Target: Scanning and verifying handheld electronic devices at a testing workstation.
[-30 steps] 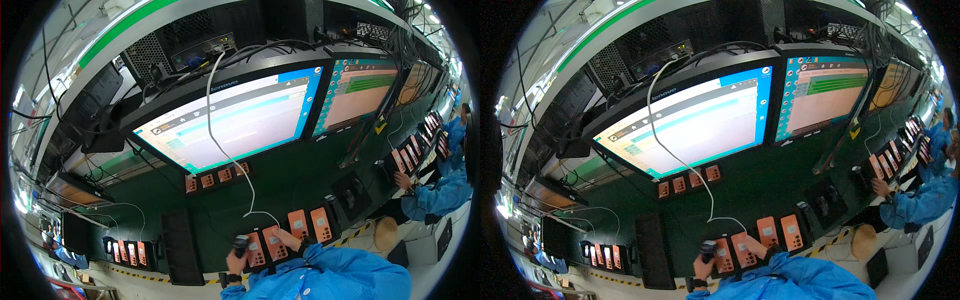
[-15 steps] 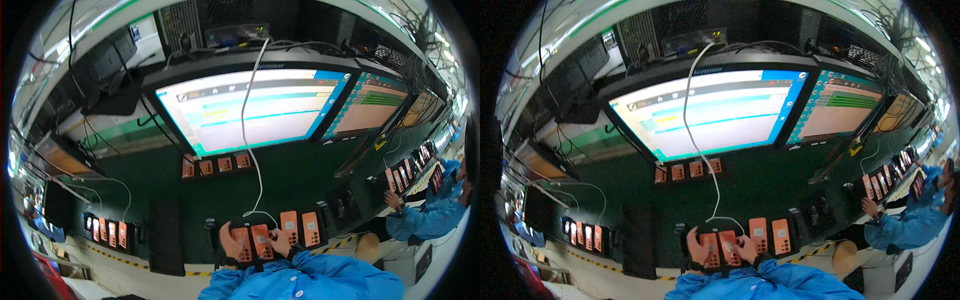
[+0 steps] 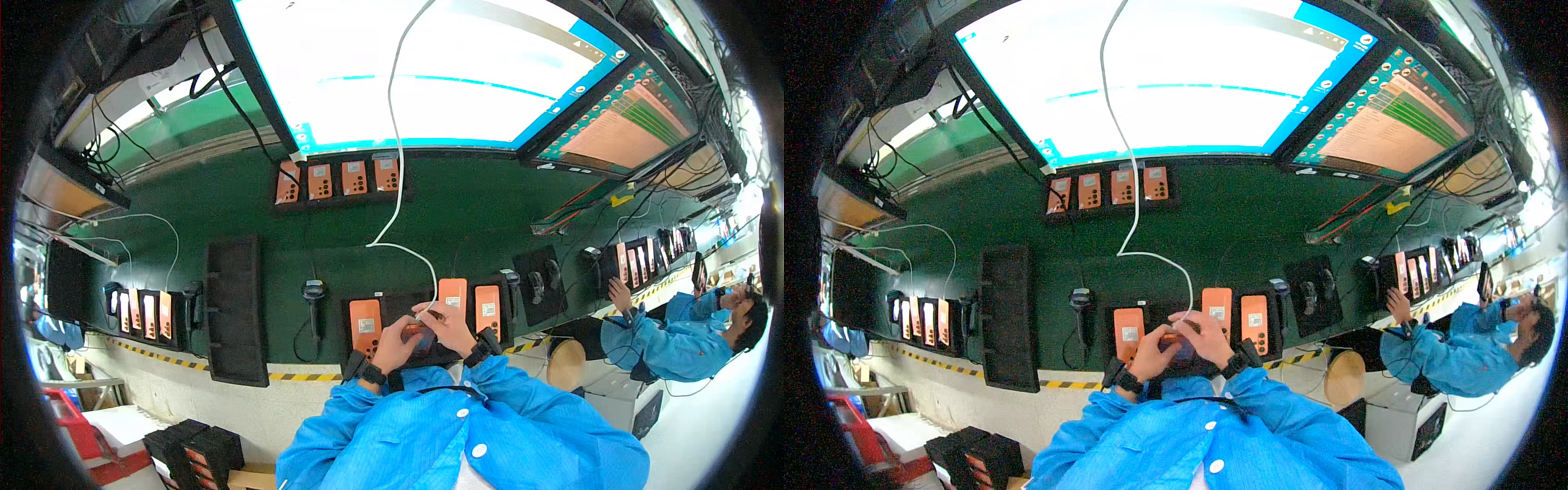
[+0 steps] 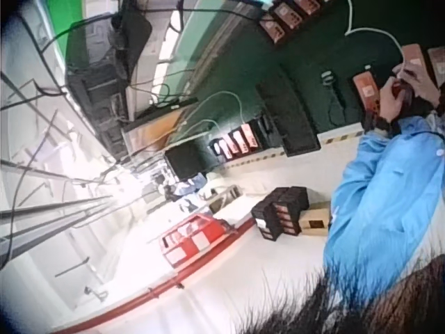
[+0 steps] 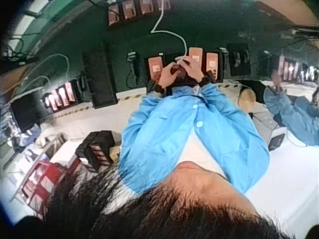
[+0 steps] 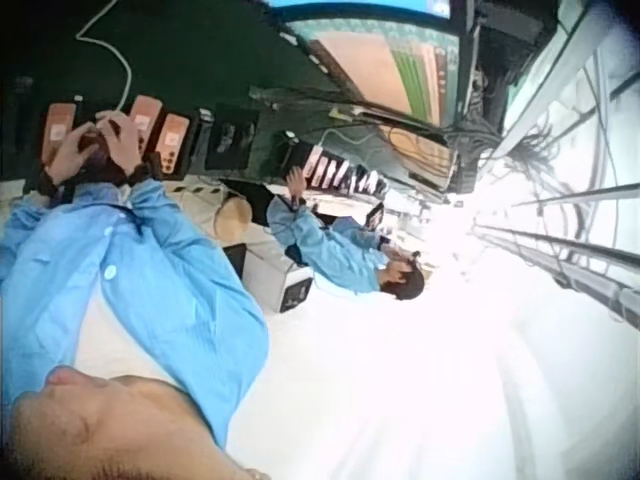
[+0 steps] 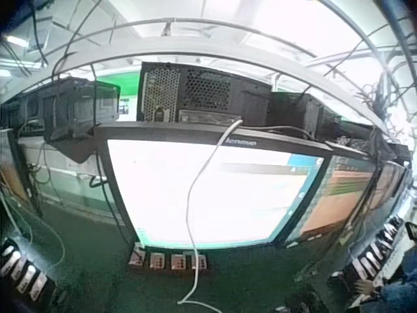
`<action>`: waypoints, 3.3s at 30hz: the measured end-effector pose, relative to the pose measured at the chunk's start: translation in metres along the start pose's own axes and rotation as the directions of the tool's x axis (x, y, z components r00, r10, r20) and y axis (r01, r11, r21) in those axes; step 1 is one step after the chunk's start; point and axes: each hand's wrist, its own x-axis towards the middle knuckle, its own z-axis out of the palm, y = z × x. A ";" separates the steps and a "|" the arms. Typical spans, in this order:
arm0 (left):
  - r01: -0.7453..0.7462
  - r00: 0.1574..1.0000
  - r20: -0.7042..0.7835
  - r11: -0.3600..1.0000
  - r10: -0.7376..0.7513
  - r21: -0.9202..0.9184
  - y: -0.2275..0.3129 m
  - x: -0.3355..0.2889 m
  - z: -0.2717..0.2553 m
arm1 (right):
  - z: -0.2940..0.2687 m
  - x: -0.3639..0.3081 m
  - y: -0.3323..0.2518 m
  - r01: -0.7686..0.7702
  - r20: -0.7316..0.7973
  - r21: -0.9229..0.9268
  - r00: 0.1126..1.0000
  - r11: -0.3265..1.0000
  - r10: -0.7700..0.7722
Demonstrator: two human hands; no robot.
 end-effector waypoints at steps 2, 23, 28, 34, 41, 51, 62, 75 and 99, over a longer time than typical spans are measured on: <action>-0.004 1.000 0.003 1.000 0.004 0.011 0.005 -0.001 -0.002 | -0.002 -0.003 -0.011 -0.013 0.022 -0.062 1.000 0.998 0.014; 0.025 0.999 0.033 0.999 -0.026 0.024 0.003 0.000 -0.003 | -0.015 0.000 -0.021 0.162 0.190 -0.321 0.976 0.933 -0.105; -0.029 0.999 0.041 0.999 0.028 0.016 0.000 0.003 -0.003 | -0.015 -0.006 -0.007 0.111 0.122 -0.280 0.989 0.953 -0.080; 0.163 0.980 -0.123 0.984 -0.154 0.065 -0.033 0.017 0.000 | -0.029 0.001 0.021 0.049 -0.166 -0.432 0.977 0.900 -0.133; -0.088 0.882 -0.434 0.969 0.185 0.233 -0.043 0.050 -0.008 | -0.043 0.046 0.075 -0.429 -0.449 -0.756 0.890 0.495 0.086; 0.175 0.835 -0.548 0.923 0.045 0.342 -0.015 -0.030 -0.031 | -0.041 0.072 0.081 -0.492 -0.398 -0.724 0.871 0.484 0.289; 0.530 0.706 -0.639 0.827 -0.306 0.190 -0.135 -0.115 -0.063 | -0.058 -0.050 0.069 -0.176 -0.629 -0.518 0.742 0.837 -0.233; 0.668 0.584 -0.778 0.683 -0.234 0.296 -0.091 -0.047 -0.073 | -0.141 -0.082 0.106 -0.475 -0.740 -0.317 0.665 0.821 0.099; 0.299 0.946 -0.187 0.483 -0.266 0.823 -0.068 0.082 -0.063 | -0.114 0.064 0.137 -0.243 -0.062 -0.849 0.927 0.469 0.369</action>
